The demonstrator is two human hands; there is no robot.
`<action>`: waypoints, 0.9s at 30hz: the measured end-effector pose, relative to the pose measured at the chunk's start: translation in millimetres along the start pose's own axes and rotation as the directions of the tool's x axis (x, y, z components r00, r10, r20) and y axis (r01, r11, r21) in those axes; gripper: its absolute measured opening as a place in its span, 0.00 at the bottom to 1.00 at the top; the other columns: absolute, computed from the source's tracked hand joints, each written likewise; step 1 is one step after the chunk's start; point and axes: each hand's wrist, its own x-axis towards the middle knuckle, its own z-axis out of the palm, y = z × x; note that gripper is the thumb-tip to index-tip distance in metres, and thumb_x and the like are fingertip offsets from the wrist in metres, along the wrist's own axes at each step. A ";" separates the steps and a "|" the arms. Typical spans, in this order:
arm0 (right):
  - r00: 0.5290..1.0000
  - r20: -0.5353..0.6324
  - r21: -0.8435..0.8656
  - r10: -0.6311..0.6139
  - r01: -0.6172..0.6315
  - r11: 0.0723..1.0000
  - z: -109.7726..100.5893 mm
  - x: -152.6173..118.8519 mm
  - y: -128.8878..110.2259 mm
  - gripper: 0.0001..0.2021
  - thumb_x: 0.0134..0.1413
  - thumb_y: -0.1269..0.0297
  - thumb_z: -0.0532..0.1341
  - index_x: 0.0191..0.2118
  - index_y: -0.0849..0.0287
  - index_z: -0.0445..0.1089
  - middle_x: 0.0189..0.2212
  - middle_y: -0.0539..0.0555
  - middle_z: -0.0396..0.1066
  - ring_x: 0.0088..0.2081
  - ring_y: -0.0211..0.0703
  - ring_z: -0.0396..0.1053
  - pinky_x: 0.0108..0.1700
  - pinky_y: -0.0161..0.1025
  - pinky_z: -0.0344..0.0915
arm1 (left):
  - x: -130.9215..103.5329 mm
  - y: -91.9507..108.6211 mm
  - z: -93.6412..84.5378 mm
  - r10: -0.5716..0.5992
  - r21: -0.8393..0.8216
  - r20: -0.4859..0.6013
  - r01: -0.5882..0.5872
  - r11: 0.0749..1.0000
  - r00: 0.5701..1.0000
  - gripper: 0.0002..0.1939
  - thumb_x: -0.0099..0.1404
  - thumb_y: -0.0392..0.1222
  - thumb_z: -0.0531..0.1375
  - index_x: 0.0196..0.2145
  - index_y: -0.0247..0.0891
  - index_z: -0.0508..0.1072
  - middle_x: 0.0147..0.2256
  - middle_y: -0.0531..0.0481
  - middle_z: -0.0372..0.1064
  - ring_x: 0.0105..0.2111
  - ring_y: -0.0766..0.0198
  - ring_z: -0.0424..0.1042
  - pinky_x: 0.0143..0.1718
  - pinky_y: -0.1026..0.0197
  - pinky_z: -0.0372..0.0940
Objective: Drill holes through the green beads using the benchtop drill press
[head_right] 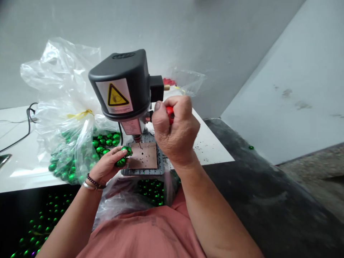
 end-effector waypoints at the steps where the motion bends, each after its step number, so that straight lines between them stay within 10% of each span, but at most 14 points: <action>1: 1.000 0.008 0.008 0.002 -0.002 1.000 -0.5 -0.1 0.3 0.09 0.56 0.61 0.51 0.30 0.60 0.60 0.21 0.45 0.58 0.22 0.25 0.56 0.27 0.28 0.57 | 3.4 -1.9 3.6 0.013 0.060 0.005 -0.013 0.998 1.000 0.16 0.48 0.44 0.67 0.32 0.35 0.67 0.26 0.53 0.68 0.23 0.70 0.67 0.22 0.69 0.59; 18: 0.996 0.084 0.031 0.033 -0.035 0.999 -4.5 -3.9 2.3 0.12 0.58 0.55 0.47 0.33 0.56 0.58 0.21 0.45 0.55 0.22 0.25 0.56 0.24 0.28 0.54 | 37.7 -18.6 17.2 0.134 0.727 -0.023 -0.075 0.683 0.991 0.23 0.55 0.48 0.57 0.49 0.39 0.69 0.29 0.52 0.70 0.20 0.68 0.65 0.23 0.65 0.60; 24: 0.998 0.061 0.073 -0.001 -0.003 0.997 -4.2 -5.2 4.4 0.10 0.58 0.57 0.48 0.32 0.57 0.58 0.21 0.44 0.56 0.21 0.24 0.55 0.23 0.28 0.53 | 31.1 -9.4 19.1 0.270 0.931 0.030 -0.125 0.343 0.962 0.17 0.56 0.47 0.57 0.41 0.39 0.74 0.36 0.47 0.74 0.37 0.57 0.71 0.38 0.59 0.62; 27: 0.998 0.067 0.070 0.008 -0.013 0.997 -4.1 -5.7 4.9 0.10 0.57 0.56 0.49 0.32 0.57 0.58 0.21 0.44 0.56 0.21 0.24 0.55 0.23 0.28 0.53 | 30.1 -9.3 16.5 0.258 0.931 0.030 -0.120 0.344 0.966 0.17 0.56 0.48 0.57 0.41 0.39 0.74 0.38 0.47 0.74 0.40 0.56 0.71 0.41 0.58 0.62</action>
